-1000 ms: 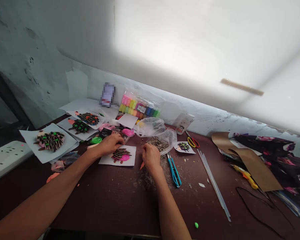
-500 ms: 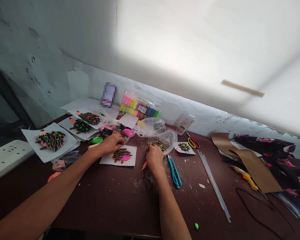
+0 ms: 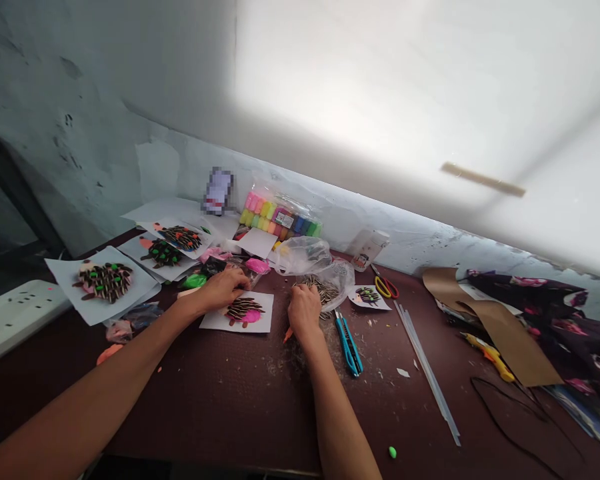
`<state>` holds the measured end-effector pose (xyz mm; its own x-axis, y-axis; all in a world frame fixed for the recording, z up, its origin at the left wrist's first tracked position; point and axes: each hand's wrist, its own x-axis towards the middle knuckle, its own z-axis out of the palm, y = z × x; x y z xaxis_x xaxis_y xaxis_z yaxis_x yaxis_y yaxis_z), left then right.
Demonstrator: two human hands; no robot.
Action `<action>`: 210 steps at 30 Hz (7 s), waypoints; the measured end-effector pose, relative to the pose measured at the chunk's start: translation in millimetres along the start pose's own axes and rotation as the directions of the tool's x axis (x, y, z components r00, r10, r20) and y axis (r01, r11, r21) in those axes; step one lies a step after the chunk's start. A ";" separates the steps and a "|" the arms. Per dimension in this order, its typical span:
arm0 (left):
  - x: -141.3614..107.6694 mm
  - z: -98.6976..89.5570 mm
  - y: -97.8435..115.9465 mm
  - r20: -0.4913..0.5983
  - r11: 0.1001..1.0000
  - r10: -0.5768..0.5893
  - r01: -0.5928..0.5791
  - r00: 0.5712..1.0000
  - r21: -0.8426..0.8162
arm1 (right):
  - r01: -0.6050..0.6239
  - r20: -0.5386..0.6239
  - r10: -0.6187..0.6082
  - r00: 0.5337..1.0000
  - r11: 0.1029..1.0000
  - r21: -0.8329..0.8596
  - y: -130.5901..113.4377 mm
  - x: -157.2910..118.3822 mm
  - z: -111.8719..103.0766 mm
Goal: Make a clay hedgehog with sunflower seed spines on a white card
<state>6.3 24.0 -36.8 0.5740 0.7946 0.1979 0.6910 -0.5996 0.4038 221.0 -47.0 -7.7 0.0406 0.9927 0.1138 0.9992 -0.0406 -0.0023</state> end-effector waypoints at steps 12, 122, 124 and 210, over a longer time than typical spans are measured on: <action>1.2 3.3 -3.3 -0.022 1.000 0.027 -0.027 0.999 0.007 | 0.007 0.047 -0.004 0.999 0.999 -0.050 -0.3 -0.9 -0.7; 0.3 -23.3 -1.1 -0.303 0.945 -0.091 -0.013 0.949 -0.327 | -0.046 0.065 -0.139 0.988 0.138 0.989 -48.8 41.2 -0.1; 0.5 -23.6 -1.1 -0.305 0.943 -0.099 -0.008 0.947 -0.332 | -0.066 0.085 -0.142 0.986 0.133 0.989 -49.1 40.9 0.0; 3.2 -17.3 -9.1 -0.040 0.685 -0.118 0.052 0.992 -0.727 | 0.238 -0.066 -0.295 0.953 0.597 0.766 -51.1 40.5 8.9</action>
<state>-5.7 33.6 -24.5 0.4706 0.8628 0.1848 0.1833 -0.3005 0.9360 171.6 -3.6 -11.8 -0.2559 0.9508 0.1747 0.6078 0.2987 -0.7358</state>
